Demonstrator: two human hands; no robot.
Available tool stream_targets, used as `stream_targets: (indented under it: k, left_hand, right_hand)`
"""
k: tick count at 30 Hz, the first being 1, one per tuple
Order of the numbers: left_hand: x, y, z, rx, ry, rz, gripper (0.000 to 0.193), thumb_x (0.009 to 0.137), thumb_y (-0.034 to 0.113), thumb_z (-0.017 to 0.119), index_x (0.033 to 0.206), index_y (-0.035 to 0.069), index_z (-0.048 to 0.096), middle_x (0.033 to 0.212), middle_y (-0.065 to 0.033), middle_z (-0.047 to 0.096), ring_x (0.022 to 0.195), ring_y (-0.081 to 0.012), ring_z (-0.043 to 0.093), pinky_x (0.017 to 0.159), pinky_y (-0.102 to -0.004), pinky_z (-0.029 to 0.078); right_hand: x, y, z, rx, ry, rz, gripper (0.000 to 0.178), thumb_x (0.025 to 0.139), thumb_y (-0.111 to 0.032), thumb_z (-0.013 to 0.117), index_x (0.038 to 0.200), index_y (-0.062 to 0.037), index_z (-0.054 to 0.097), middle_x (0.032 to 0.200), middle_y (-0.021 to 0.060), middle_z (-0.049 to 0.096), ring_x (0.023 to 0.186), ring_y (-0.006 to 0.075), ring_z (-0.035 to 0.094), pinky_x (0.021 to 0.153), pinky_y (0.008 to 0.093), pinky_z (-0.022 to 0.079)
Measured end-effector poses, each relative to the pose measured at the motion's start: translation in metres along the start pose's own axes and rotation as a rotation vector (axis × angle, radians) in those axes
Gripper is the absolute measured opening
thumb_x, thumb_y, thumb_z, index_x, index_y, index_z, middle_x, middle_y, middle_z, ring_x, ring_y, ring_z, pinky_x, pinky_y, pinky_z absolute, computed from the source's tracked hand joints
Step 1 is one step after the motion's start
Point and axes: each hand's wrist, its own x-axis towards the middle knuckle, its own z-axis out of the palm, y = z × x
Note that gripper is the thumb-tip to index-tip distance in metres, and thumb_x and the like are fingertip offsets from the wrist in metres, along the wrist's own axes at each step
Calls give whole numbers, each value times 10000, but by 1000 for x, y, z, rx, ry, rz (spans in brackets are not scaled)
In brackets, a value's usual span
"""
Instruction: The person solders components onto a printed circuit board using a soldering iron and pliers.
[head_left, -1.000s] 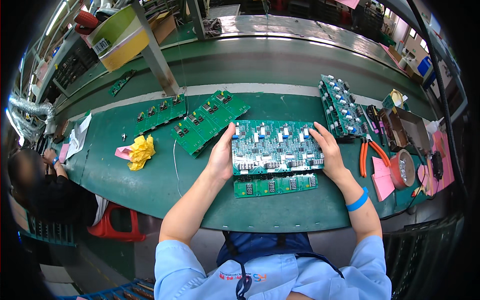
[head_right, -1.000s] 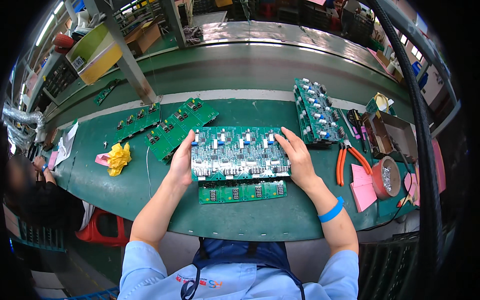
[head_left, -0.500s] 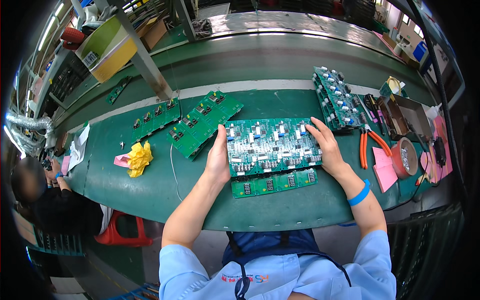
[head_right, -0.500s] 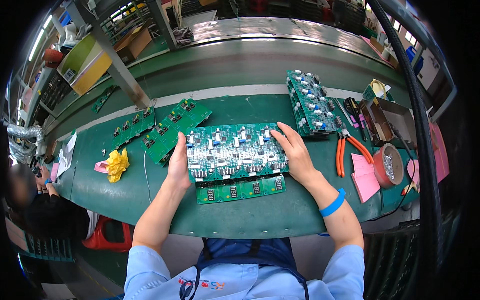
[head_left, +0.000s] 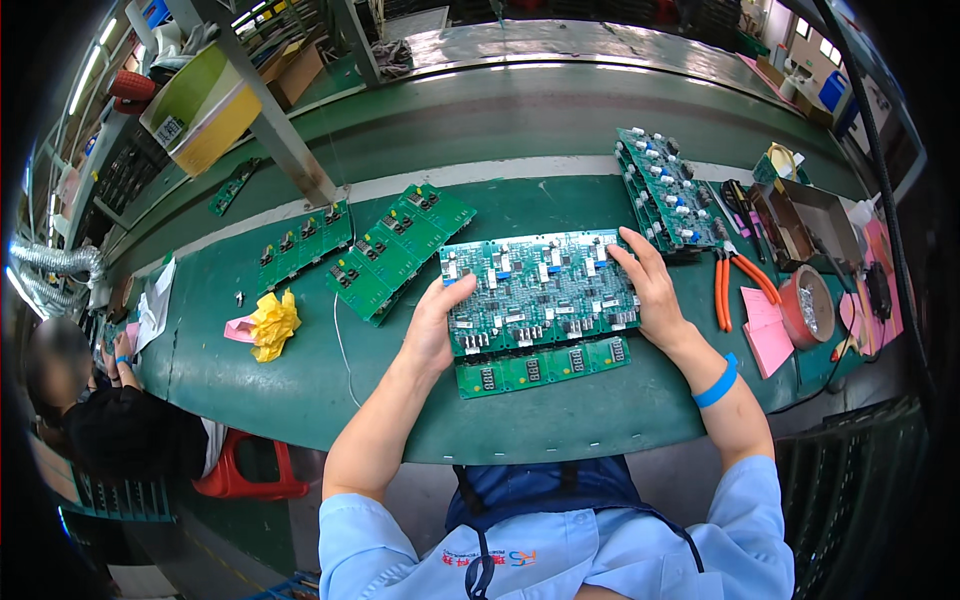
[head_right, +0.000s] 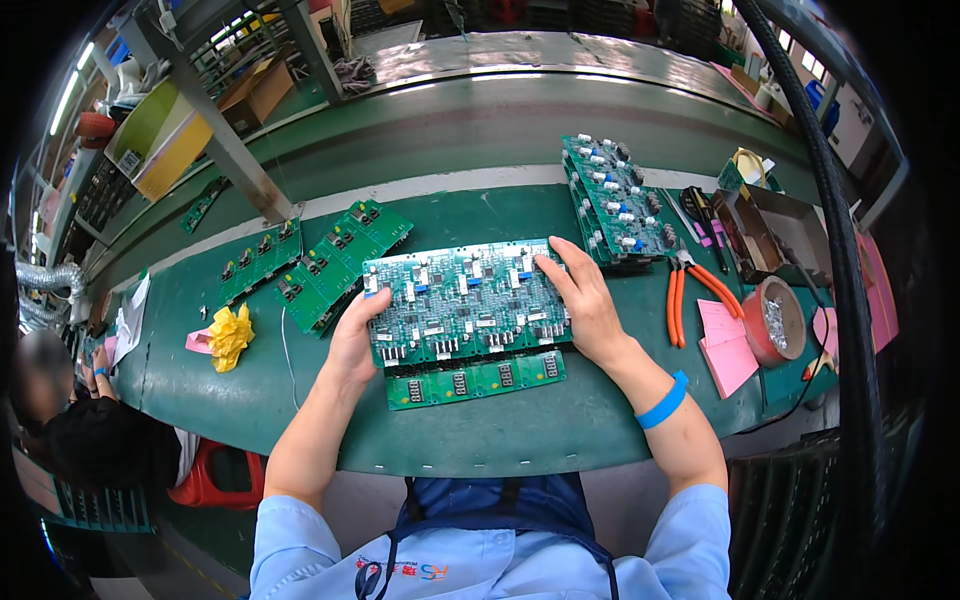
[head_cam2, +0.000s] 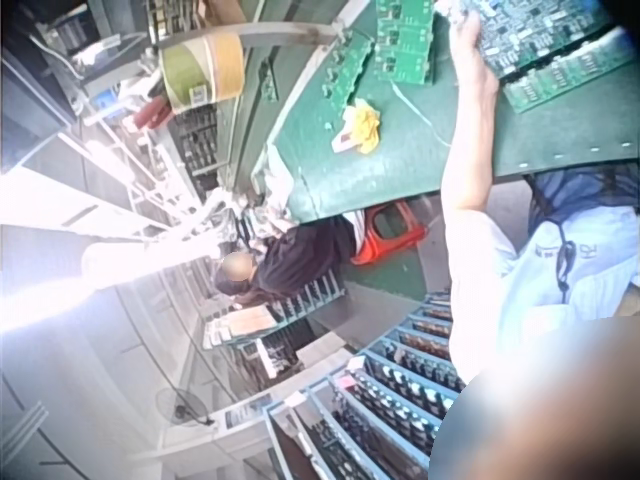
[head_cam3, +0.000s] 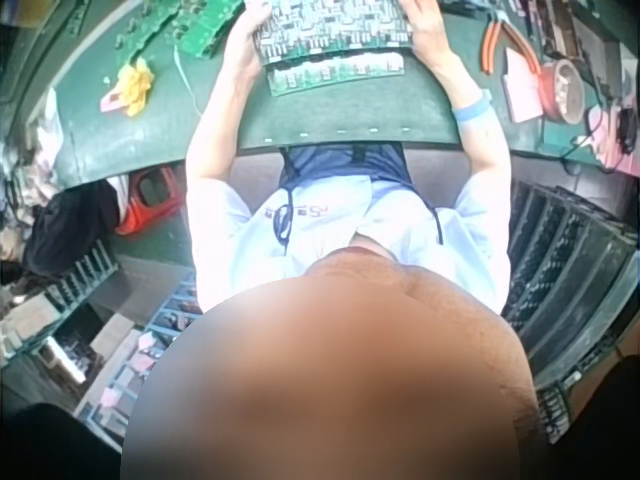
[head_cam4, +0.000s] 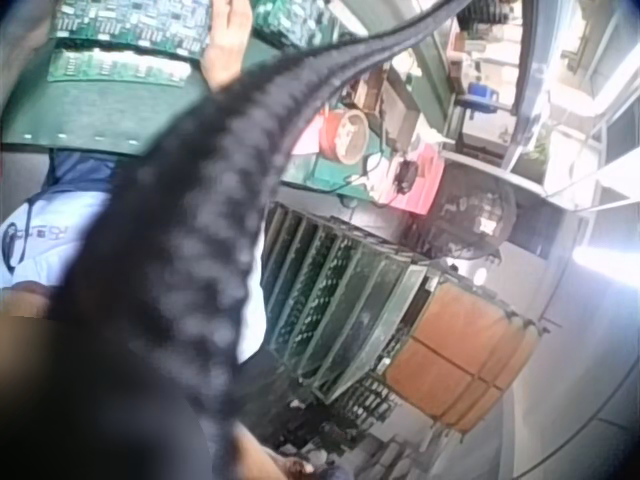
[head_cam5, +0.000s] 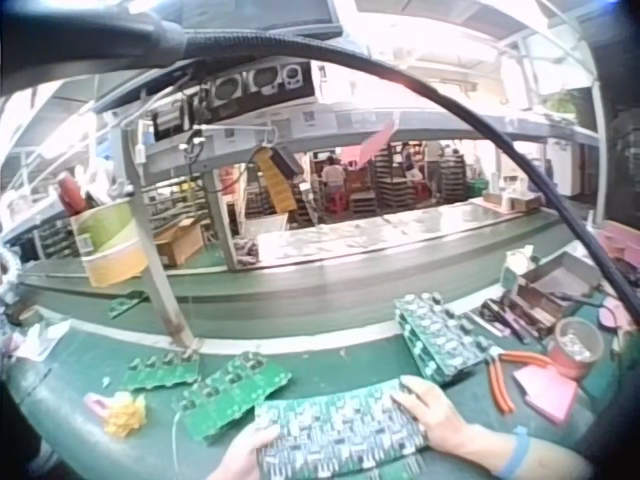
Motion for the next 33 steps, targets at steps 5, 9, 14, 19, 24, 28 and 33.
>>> stream_targets:
  k: [5,9,14,19,24,28,33]
  left_hand:
    - [-3,2,8,140,96,22,242,737,76,492,963,-2,446,916,-88,533,796,-145,533,703,-275,438]
    - [-3,2,7,179,120,34,228,744,72,483,956,-5,447,909,-87,536,785,-142,537,689,-266,441]
    - [-3,1,7,184,110,34,215,748,77,481,945,-6,454,897,-81,542,772,-134,540,677,-261,443]
    - [-4,2,10,227,136,45,211,749,81,487,940,-2,454,891,-75,543,759,-124,541,670,-256,443]
    - [-4,2,9,248,116,51,217,753,82,487,950,2,445,897,-72,541,766,-121,538,676,-256,440]
    - [-5,1,7,285,119,63,229,754,83,488,962,0,439,908,-72,535,785,-121,532,692,-257,433]
    - [-7,2,10,292,111,68,234,752,81,491,966,1,437,912,-72,533,794,-123,528,698,-256,428]
  right_hand:
    - [-1,1,2,15,-6,2,414,637,35,479,1042,-44,448,1118,147,382,1019,296,393,847,352,336]
    - [-1,1,2,14,1,-6,403,640,22,481,1038,-39,452,1112,149,389,1015,298,395,846,353,336]
    - [-1,0,1,12,4,-9,403,636,13,490,1035,-34,455,1108,152,393,1010,302,398,844,355,335]
    - [-1,0,1,41,-5,-3,413,623,1,513,1031,-27,455,1103,157,394,1008,304,398,840,357,333]
    - [-1,1,1,50,-12,-3,424,614,-10,529,1032,-27,453,1101,158,395,1008,305,397,841,358,330]
    - [-2,1,2,58,-13,-6,432,612,-21,539,1034,-30,447,1100,158,396,1011,308,394,844,364,326]
    - [-2,1,2,59,-13,-9,431,610,-24,543,1030,-31,448,1101,156,395,1013,308,393,846,367,324]
